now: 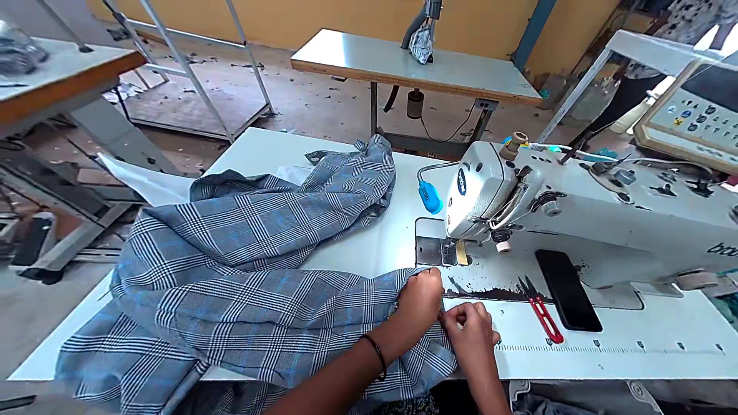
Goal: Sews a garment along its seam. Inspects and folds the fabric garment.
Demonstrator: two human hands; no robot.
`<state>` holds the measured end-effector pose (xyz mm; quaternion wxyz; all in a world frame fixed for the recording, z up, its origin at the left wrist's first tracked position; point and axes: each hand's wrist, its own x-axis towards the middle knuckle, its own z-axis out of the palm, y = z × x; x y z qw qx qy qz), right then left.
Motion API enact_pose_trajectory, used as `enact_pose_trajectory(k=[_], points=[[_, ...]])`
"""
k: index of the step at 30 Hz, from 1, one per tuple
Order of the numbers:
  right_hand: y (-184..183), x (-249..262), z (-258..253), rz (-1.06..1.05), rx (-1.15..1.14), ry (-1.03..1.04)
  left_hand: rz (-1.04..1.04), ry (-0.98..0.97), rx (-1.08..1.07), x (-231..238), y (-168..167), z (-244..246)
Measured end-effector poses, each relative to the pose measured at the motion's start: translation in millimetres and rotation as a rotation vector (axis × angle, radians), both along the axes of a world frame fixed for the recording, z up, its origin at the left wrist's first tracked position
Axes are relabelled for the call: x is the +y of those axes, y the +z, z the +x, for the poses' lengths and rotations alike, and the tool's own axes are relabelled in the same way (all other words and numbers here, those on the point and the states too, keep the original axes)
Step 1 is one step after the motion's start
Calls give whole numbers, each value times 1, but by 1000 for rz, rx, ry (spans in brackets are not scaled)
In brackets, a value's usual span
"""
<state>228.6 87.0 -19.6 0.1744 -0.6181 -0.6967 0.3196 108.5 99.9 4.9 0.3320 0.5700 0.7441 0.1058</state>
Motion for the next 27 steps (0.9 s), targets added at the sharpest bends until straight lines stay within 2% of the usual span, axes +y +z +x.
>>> enact_pose_trajectory(k=[5,7,11,15,22,27], points=[[12,6,-4,-165,-60,1,14,66,-93,2,-3,-10],[14,6,-7,-169,-53,9,-5,71,-85,1,2,-12],[0,-12,-15,166,-9,16,-24,1,0,-2,15,-12],[-15,-24,-24,439,-25,36,-153,-44,79,2,23,-7],[-25,-30,-24,526,155,135,-101,-80,39,-3,16,-22],[-29,-33,-29,586,167,147,-15,-73,3,-6,10,-30]])
